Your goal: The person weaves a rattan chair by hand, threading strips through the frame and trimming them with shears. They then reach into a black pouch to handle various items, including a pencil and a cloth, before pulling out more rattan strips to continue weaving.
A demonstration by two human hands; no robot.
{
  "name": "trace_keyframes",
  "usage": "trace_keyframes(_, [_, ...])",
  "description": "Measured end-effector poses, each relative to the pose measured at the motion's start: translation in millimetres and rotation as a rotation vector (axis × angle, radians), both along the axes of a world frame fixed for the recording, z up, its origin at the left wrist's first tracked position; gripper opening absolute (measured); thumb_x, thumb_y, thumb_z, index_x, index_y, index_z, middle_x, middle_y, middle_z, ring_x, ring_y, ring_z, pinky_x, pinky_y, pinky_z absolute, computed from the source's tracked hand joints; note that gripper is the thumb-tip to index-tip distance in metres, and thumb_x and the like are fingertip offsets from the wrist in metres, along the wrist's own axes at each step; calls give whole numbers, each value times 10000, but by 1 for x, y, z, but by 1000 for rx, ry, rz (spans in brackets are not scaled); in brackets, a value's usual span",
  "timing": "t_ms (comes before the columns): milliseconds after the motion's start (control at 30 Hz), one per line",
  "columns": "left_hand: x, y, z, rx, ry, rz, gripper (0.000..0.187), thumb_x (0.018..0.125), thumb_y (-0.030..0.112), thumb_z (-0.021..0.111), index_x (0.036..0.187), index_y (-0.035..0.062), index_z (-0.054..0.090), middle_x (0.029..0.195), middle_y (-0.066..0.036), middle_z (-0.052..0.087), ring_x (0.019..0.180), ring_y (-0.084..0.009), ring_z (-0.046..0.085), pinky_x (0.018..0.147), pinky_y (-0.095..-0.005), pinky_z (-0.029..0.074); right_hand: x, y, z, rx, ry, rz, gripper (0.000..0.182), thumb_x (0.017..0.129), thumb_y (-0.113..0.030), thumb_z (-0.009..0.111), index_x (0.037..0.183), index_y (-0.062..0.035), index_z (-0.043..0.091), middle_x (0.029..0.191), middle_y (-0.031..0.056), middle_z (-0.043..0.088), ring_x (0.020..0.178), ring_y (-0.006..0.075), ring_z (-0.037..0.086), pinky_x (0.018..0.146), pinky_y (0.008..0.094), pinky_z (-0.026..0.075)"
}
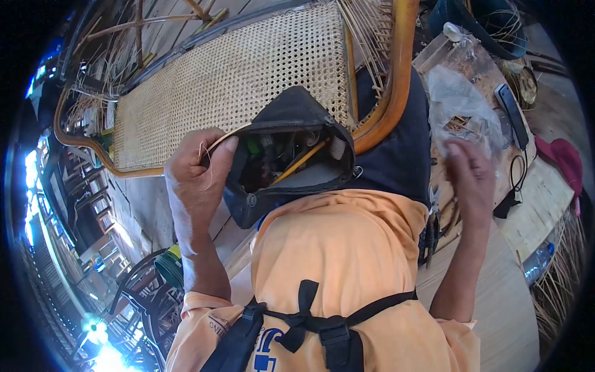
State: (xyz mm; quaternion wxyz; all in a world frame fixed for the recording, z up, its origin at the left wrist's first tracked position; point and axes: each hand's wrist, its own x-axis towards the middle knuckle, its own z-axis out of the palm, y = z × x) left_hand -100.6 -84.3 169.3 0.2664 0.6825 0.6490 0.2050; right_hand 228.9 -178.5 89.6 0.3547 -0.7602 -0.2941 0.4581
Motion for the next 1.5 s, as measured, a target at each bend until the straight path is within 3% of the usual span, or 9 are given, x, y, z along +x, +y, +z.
trace_keyframes(100, [-2, 0, 3, -11, 11, 3, 129, 773, 80, 693, 870, 2, 658, 743, -108, 608, 647, -178, 586, 595, -273, 459, -57, 19, 27, 142, 161, 371, 148, 881, -114, 589, 971, -5, 636, 794, 21, 608, 695, 88, 554, 633, 226, 452])
trace_keyframes(133, [-1, -1, 6, -33, 18, -1, 129, 772, 79, 694, 870, 3, 660, 741, -107, 609, 645, -174, 587, 592, -273, 459, -74, 24, 22, 427, 69, 538, 115, 851, -50, 600, 951, 2, 621, 786, 65, 614, 700, 144, 587, 634, 256, 460])
trace_keyframes(300, [-5, -6, 9, -22, 14, -35, 120, 768, 74, 694, 863, 7, 664, 731, -102, 616, 644, -167, 598, 581, -270, 461, -117, 49, 41, 522, 23, 636, 124, 802, -25, 623, 924, -17, 603, 797, 133, 605, 714, 291, 596, 633, 327, 475])
trace_keyframes(700, [11, -1, -2, -21, 59, -176, 113, 729, 79, 692, 824, 29, 654, 688, -114, 599, 601, -238, 600, 549, -302, 466, -176, 83, 7, 281, -208, 1196, 244, 829, -138, 489, 1007, -27, 615, 970, 166, 634, 890, 298, 618, 765, 399, 489])
trace_keyframes(900, [9, 4, 3, -39, 104, -121, 111, 726, 45, 662, 833, 17, 648, 698, -112, 589, 609, -228, 590, 562, -294, 459, -221, 102, -35, 158, 177, 1037, 289, 871, -169, 457, 1068, -26, 613, 1121, 201, 603, 1077, 275, 572, 899, 391, 442])
trace_keyframes(1100, [8, 5, -1, -32, 114, -116, 132, 734, 55, 669, 861, 27, 645, 715, -117, 586, 624, -239, 590, 570, -305, 463, -212, 106, -29, 150, 7, 1197, 310, 883, -179, 448, 1114, -41, 603, 1167, 182, 589, 1120, 285, 550, 939, 384, 427])
trace_keyframes(1200, [9, 6, -4, -13, 126, -143, 127, 748, 69, 673, 866, 32, 642, 723, -116, 586, 631, -245, 592, 575, -308, 467, -188, 101, -3, 83, 41, 1209, 217, 829, -140, 518, 1010, -44, 591, 1042, 187, 609, 1003, 311, 584, 830, 381, 470])
trace_keyframes(1300, [9, 7, -6, 9, 110, -141, 109, 764, 78, 672, 859, 34, 641, 728, -113, 589, 636, -248, 594, 578, -308, 468, -154, 85, 17, 279, 10, 1208, 310, 878, -131, 486, 1164, -29, 548, 1200, 181, 563, 1098, 312, 555, 879, 382, 466])
trace_keyframes(1500, [12, 12, -5, -60, 69, -89, 102, 778, 80, 666, 861, 23, 649, 728, -114, 599, 644, -237, 604, 590, -301, 473, -98, 30, 11, 486, 129, 713, 548, 766, -45, 668, 1271, -28, 458, 1165, 134, 561, 1096, 240, 567, 905, 315, 462])
